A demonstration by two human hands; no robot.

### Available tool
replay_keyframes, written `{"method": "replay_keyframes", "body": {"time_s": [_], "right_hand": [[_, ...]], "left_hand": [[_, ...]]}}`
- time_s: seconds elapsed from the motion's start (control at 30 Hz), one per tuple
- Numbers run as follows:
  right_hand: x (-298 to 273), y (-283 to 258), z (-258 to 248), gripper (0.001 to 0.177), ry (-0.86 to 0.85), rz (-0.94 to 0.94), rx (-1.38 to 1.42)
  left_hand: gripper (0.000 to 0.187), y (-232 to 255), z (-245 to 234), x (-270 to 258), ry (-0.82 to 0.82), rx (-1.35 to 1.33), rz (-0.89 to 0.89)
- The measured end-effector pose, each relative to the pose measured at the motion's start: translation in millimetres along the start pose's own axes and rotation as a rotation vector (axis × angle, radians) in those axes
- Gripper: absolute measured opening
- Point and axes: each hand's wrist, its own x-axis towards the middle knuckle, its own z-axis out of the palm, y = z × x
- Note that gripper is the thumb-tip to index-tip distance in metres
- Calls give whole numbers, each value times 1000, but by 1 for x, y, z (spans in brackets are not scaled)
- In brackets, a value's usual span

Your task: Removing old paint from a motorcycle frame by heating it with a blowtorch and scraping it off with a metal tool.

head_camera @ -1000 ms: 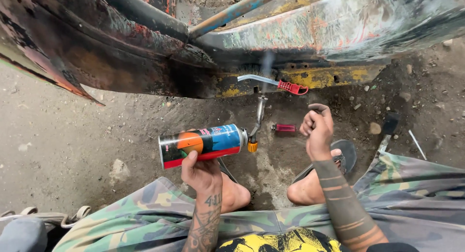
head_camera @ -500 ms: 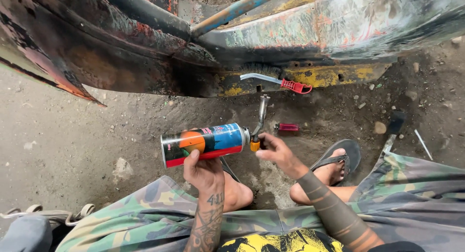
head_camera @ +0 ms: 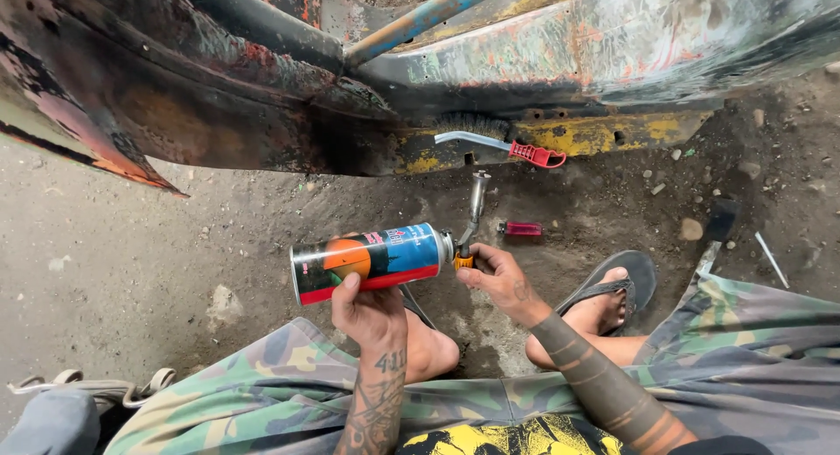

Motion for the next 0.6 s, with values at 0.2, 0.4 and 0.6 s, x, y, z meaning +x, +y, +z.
{"method": "replay_keyframes", "body": {"time_s": [0.2, 0.4, 0.6], "right_hand": [[-6, -12, 9, 19, -77, -71, 116], [-6, -5, 8, 22, -141, -85, 257], [-10, -13, 12, 25, -153, -91, 356]], "left_hand": [[54, 7, 11, -6, -2, -11, 5], [55, 1, -4, 2, -55, -40, 20], [55, -12, -35, 19, -54, -85, 18]]}}
